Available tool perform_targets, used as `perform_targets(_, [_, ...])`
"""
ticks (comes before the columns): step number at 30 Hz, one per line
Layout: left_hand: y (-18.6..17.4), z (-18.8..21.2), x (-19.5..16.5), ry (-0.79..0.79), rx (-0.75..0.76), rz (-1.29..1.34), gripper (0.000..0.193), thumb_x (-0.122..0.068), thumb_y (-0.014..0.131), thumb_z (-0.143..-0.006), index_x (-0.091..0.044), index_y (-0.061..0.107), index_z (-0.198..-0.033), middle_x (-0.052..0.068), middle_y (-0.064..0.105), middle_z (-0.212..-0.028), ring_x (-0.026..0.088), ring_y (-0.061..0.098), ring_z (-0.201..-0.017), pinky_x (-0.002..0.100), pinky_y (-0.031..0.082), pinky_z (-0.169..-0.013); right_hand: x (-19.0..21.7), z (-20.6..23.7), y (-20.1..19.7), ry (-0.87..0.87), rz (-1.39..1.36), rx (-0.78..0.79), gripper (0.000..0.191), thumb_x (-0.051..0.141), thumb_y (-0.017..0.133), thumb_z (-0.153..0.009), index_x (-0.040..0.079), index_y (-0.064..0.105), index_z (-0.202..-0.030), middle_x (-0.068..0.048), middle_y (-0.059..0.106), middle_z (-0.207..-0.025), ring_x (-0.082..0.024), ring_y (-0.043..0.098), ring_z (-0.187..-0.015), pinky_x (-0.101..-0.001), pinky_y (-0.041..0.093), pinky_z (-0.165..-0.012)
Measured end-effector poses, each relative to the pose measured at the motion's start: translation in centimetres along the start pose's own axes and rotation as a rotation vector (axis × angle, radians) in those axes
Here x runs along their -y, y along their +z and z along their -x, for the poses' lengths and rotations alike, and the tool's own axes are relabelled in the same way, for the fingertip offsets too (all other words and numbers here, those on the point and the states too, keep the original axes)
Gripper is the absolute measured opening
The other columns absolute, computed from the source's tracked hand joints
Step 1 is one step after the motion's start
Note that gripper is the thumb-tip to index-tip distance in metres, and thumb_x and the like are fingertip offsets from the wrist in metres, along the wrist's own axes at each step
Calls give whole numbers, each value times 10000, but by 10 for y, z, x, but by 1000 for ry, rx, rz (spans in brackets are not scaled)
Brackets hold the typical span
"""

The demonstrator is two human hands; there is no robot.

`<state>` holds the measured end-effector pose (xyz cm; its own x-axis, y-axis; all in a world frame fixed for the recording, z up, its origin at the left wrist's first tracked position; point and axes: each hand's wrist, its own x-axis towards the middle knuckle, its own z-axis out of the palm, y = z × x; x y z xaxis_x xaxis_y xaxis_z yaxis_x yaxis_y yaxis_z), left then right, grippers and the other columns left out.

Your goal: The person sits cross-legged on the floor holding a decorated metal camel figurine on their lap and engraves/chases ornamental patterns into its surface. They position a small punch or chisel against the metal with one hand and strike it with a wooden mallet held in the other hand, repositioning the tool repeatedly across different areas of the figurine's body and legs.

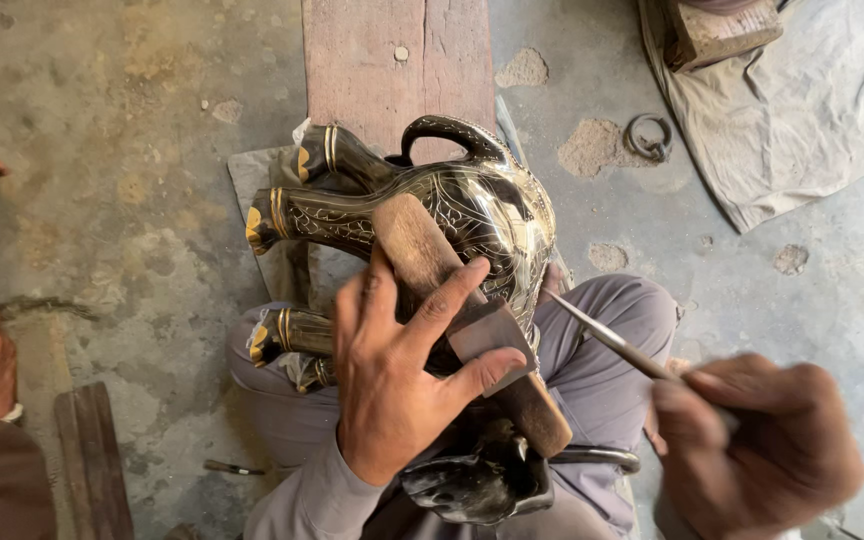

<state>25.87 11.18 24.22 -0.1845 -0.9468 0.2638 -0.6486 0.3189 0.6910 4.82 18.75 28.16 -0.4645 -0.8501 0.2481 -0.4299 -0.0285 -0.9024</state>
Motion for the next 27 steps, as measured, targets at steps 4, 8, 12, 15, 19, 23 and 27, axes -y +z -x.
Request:
perform_targets(4, [14, -6, 8, 97, -77, 26, 460, -571, 691, -926, -310, 731, -1302, 348, 394, -1528, 480, 350, -1463, 603, 202, -1241, -33, 24, -9, 144, -223, 164, 166, -14, 621, -1001, 41, 487, -919, -209, 741, -957, -154, 705, -709, -288, 605, -638])
perform_targets(8, [28, -6, 11, 119, -77, 125, 359, -482, 663, -987, -315, 738, -1297, 283, 367, -1450, 453, 322, -1453, 701, 108, -1303, -62, 43, 10, -70, 92, 282, 245, -61, 654, -905, -16, 579, -1134, -134, 720, -988, -168, 740, -826, -277, 593, -732])
perform_targets(12, [34, -2, 15, 113, -79, 129, 302, -416, 645, -1004, -315, 750, -1268, 281, 325, -1448, 467, 287, -1458, 715, 40, -1303, -69, 53, 15, -191, 321, 330, 377, -116, 668, -852, 74, 719, -1174, -86, 684, -971, -125, 716, -721, -238, 556, -673])
perform_targets(15, [42, -4, 22, 113, -112, 167, 267, -403, 622, -1024, -307, 754, -1235, 295, 313, -1460, 473, 284, -1481, 711, 2, -1320, -67, 56, 16, -209, 333, 372, 438, -130, 664, -841, 93, 727, -1213, -85, 684, -957, -116, 741, -759, -231, 577, -690])
perform_targets(19, [54, -9, 31, 110, -145, 240, 312, -391, 538, -1054, -235, 751, -1220, 356, 294, -1495, 506, 296, -1504, 693, -31, -1291, -65, 55, 24, -242, 377, 333, 500, -142, 666, -802, 105, 722, -1233, -91, 708, -933, -101, 698, -702, -206, 531, -648])
perform_targets(23, [64, -13, 36, 130, -199, 310, 360, -415, 475, -1095, -214, 741, -1230, 421, 221, -1535, 525, 283, -1475, 662, -28, -1301, -64, 54, 30, -249, 398, 301, 528, -162, 631, -811, 108, 713, -1258, -91, 720, -941, -113, 705, -752, -208, 523, -688])
perform_targets(27, [70, -17, 41, 131, -215, 287, 382, -416, 478, -1050, -205, 767, -1184, 379, 290, -1497, 530, 303, -1482, 658, -35, -1304, -63, 52, 35, -181, 447, 319, 517, -150, 665, -811, 112, 727, -1253, -84, 725, -902, -124, 696, -726, -216, 525, -681])
